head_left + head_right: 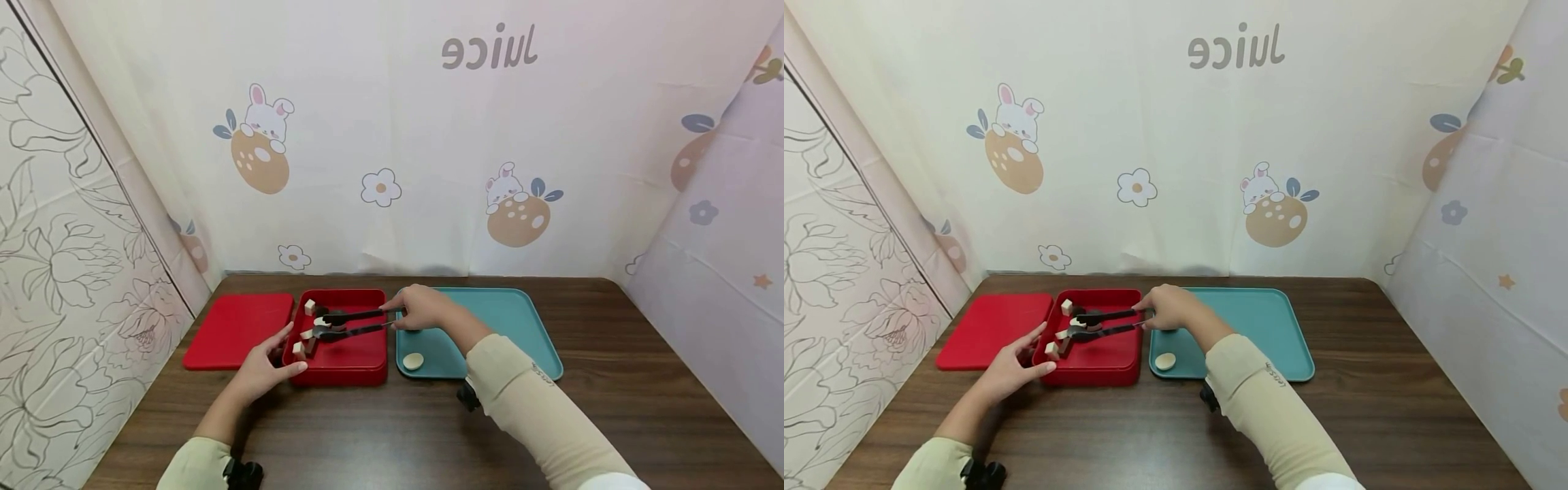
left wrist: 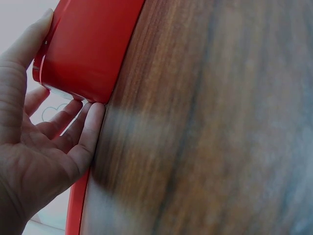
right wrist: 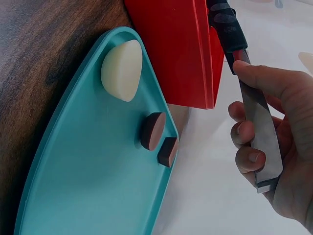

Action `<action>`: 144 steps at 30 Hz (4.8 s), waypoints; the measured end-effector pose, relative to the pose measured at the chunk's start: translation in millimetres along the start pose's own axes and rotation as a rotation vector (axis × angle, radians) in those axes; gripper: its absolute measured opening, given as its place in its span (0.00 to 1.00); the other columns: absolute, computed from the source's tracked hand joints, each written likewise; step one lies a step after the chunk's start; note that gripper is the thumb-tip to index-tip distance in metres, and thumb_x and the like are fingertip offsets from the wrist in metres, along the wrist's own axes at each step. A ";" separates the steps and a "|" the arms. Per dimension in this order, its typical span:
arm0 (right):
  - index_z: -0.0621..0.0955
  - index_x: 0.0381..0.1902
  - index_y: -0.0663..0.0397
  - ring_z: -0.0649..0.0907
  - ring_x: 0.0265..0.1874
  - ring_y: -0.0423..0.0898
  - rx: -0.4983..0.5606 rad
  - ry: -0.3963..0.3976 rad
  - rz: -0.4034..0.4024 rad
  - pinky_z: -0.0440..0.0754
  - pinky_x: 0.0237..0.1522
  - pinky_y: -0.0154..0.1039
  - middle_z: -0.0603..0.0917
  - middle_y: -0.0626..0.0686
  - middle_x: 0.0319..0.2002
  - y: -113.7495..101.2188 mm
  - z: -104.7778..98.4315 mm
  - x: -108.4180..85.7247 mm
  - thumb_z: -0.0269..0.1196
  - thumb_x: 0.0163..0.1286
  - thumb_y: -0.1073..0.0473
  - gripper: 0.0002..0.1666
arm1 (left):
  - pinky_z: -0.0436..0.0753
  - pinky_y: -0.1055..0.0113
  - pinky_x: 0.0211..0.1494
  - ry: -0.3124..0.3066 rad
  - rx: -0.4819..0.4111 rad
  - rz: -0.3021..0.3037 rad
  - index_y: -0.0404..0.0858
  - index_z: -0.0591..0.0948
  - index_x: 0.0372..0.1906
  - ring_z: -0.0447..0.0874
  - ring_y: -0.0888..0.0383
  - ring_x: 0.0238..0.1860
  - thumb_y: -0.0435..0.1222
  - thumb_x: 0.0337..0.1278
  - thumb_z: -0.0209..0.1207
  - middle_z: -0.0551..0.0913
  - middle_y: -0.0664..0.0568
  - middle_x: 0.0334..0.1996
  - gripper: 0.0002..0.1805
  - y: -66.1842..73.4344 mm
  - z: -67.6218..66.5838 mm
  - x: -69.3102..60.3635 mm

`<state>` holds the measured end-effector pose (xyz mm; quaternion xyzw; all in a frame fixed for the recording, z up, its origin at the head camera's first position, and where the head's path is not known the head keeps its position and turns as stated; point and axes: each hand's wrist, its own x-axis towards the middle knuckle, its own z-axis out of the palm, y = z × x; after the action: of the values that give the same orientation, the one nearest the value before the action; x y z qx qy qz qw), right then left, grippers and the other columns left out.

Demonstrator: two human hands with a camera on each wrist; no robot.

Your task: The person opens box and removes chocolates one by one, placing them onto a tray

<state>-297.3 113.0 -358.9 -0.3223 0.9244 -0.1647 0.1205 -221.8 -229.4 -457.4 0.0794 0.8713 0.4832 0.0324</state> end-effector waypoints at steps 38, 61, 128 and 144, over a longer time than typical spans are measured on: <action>0.82 0.59 0.52 0.71 0.18 0.40 -0.047 -0.006 -0.030 0.69 0.25 0.33 0.83 0.50 0.23 -6.5 12.8 15.9 0.66 0.67 0.62 0.22 | 0.76 0.48 0.57 0.000 -0.001 0.010 0.43 0.60 0.76 0.73 0.45 0.58 0.46 0.51 0.71 0.70 0.39 0.66 0.48 -3.7 0.2 1.0; 0.82 0.58 0.50 0.65 0.15 0.38 0.003 0.029 -0.056 0.64 0.21 0.32 0.70 0.45 0.12 2.3 9.6 -0.9 0.66 0.67 0.60 0.21 | 0.76 0.48 0.58 -0.006 -0.006 0.018 0.42 0.59 0.76 0.74 0.45 0.58 0.45 0.52 0.71 0.69 0.38 0.66 0.49 -2.1 0.4 1.0; 0.80 0.60 0.59 0.65 0.17 0.38 0.178 0.317 -0.071 0.67 0.21 0.33 0.70 0.42 0.21 65.0 -6.0 -134.9 0.67 0.65 0.64 0.24 | 0.74 0.45 0.59 -0.018 0.020 -0.009 0.43 0.57 0.77 0.69 0.41 0.62 0.48 0.52 0.70 0.65 0.37 0.69 0.50 -4.8 0.4 0.1; 0.79 0.61 0.58 0.66 0.19 0.39 0.130 0.371 0.081 0.68 0.21 0.34 0.70 0.42 0.19 94.4 -1.7 -160.7 0.67 0.64 0.63 0.26 | 0.74 0.46 0.59 -0.017 0.000 0.025 0.42 0.58 0.76 0.71 0.42 0.61 0.45 0.53 0.70 0.67 0.37 0.68 0.48 -1.6 -1.0 -1.2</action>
<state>-227.7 285.3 -374.7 -0.2405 0.9303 -0.2757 -0.0250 -221.0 -231.2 -458.2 0.0943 0.8700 0.4828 0.0337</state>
